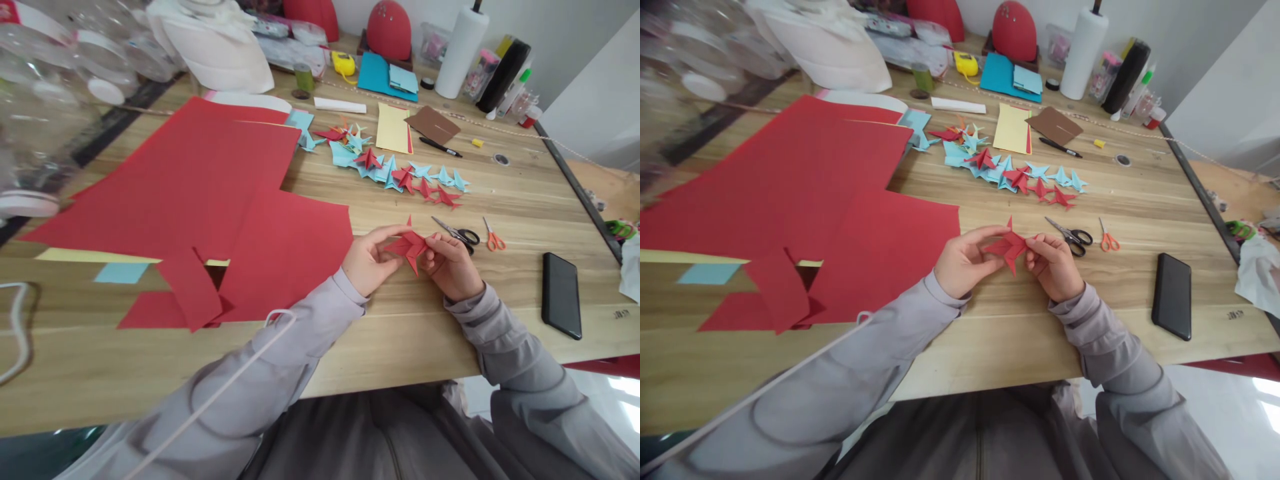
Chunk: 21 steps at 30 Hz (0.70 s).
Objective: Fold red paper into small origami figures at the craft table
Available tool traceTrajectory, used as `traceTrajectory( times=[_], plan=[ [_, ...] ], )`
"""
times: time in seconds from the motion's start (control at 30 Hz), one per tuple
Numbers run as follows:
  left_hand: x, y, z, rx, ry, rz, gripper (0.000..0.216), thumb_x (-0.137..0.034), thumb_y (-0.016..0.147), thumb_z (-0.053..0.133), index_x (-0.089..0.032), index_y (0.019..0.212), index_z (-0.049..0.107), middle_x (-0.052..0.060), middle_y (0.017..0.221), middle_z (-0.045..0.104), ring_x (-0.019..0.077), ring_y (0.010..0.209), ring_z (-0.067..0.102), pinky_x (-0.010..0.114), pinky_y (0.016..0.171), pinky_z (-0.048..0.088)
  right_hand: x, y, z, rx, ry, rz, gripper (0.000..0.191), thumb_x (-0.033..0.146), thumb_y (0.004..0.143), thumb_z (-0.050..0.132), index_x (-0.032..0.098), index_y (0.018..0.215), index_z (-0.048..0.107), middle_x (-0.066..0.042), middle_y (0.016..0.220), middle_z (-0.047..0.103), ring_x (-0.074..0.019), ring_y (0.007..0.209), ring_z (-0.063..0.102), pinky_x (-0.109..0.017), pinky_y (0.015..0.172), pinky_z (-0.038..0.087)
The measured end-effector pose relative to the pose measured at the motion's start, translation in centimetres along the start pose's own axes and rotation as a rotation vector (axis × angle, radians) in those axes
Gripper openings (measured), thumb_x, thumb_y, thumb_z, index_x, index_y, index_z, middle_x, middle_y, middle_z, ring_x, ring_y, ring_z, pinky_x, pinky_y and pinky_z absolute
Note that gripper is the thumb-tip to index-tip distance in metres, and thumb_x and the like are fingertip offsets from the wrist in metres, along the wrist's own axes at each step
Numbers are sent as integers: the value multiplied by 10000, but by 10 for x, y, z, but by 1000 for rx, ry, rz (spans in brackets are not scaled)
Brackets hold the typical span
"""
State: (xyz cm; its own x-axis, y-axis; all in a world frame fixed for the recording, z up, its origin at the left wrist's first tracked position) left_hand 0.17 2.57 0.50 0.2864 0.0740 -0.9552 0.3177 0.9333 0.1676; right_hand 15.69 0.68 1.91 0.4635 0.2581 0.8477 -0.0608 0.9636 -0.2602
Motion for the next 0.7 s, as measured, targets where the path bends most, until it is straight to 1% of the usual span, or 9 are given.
traceTrajectory(
  times=[0.1,0.2,0.33,0.47,0.6,0.7],
  plan=[
    [0,-2,3,11,100,103,266,-144,658,725,-163,923,731,111,1052,658,217,964,646,314,737,579,-1,0,0,-5,-19,21,244,246,661,772,167,564,562,42,479,544,-51,434,466,-173,422,371],
    [-2,-3,3,-12,153,179,200,-164,666,748,-174,866,749,94,958,687,189,911,658,301,756,573,-2,0,0,-2,-76,-6,257,275,656,777,168,566,561,35,480,563,-56,422,469,-181,419,364],
    [-3,-4,2,-51,192,192,184,-171,671,751,-175,855,752,90,945,694,173,883,667,270,722,570,-3,0,-1,-24,-122,-65,254,277,648,780,165,565,568,33,478,573,-57,416,472,-182,430,360],
    [-4,-5,1,-86,271,195,172,-178,667,749,-167,839,751,100,958,699,182,896,669,264,699,567,-3,1,-2,-23,-110,-67,226,285,671,756,165,588,583,29,482,574,-68,439,490,-188,447,375],
    [-7,-6,1,-99,407,244,203,-102,645,720,-164,836,750,95,967,705,183,899,667,291,770,556,-3,1,-2,-17,-114,-58,186,258,653,756,171,633,593,31,502,590,-79,460,513,-196,456,390],
    [-8,-6,1,-84,485,275,259,-51,638,675,-172,856,747,79,968,707,175,884,664,288,763,553,-3,1,-1,-10,-107,-56,182,239,636,759,177,648,589,32,531,613,-88,482,542,-206,480,417]
  ],
)
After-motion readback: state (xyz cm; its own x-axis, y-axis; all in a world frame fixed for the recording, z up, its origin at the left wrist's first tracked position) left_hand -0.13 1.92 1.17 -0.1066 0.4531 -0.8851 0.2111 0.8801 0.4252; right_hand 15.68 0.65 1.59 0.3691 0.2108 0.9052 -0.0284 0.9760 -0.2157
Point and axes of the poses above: each hand's wrist, its own y-axis towards the middle knuckle, its own z-axis out of the palm, x = y × z, the point moved 2 cm from there along y, towards the middle knuckle
